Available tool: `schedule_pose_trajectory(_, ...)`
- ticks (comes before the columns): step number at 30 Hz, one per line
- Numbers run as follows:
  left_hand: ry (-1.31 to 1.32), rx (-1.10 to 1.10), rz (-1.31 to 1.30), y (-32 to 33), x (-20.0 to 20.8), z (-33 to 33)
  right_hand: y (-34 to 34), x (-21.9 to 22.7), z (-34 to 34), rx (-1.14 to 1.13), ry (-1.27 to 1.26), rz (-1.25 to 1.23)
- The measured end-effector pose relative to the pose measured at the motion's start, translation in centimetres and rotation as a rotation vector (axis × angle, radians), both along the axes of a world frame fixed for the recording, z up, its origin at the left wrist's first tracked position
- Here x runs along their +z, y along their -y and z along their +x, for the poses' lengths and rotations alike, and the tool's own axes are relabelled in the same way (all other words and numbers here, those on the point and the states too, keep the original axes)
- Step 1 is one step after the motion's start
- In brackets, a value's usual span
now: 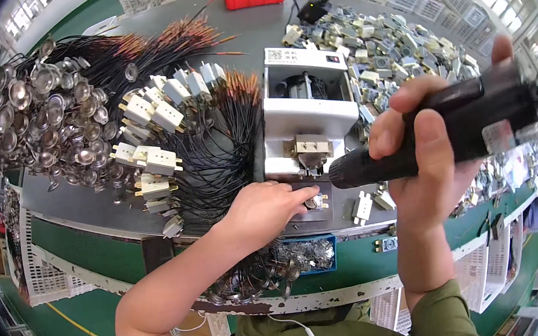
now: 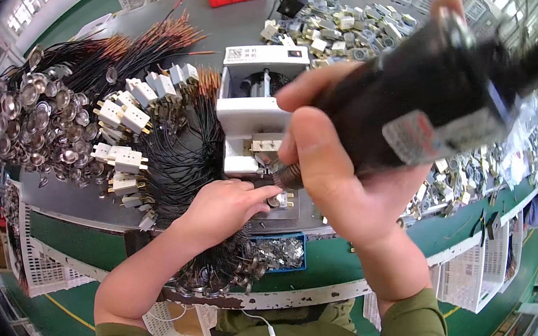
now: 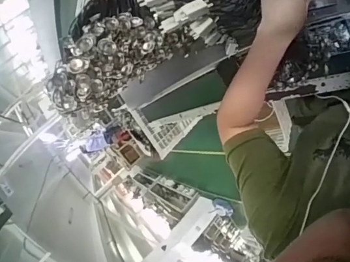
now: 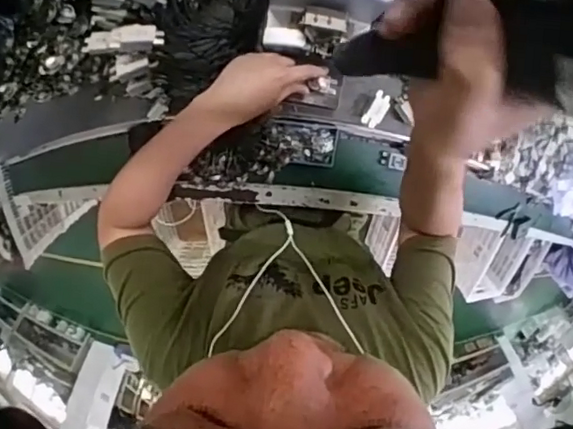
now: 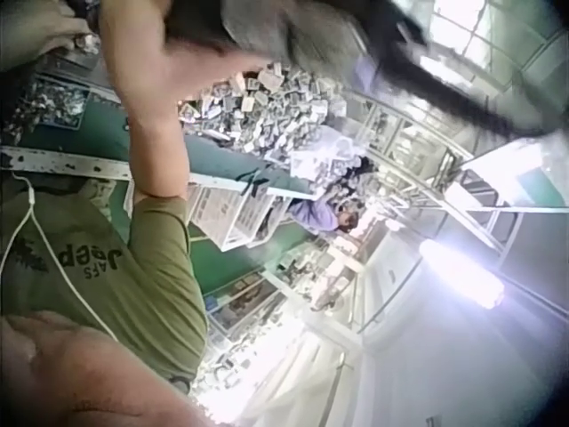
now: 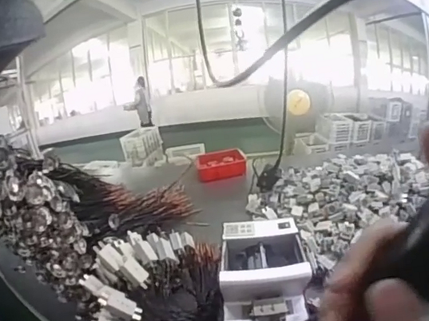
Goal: Assembling small electronic components into a frame and securing them with a power tool.
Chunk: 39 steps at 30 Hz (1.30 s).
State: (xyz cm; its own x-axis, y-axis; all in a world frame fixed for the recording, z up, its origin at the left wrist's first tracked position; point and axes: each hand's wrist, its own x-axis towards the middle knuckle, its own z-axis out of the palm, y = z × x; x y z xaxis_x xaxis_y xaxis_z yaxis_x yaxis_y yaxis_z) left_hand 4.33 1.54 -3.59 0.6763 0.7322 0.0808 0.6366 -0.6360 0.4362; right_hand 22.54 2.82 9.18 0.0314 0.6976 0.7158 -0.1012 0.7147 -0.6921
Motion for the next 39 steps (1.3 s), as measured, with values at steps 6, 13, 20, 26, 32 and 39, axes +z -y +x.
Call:
schedule_pose_trajectory(6,-0.003,0.036,-0.015,0.2,0.0,0.2,-1.1,-2.2,-0.8,-0.084,0.044,-0.020)
schedule_pose_trajectory(13,-0.038,0.044,-0.070,0.0,0.2,0.2,-1.3,-2.3,-1.6,-0.057,-0.070,-0.110)
schedule_pose_trajectory(20,-0.026,0.033,-0.041,0.0,0.3,0.3,-2.1,-3.2,-1.1,-0.022,-0.052,-0.058)
schedule_pose_trajectory(26,-0.085,0.041,-0.121,0.0,0.4,0.4,-1.8,-3.4,-1.6,-0.064,0.044,-0.005)
schedule_pose_trajectory(32,-0.040,0.028,-0.021,0.1,0.3,0.2,-0.6,-3.7,-3.1,-0.240,-0.032,0.001)
schedule_pose_trajectory(39,-0.040,0.004,0.001,0.1,-0.1,0.0,0.2,-3.9,-4.5,-0.341,-0.159,0.019)
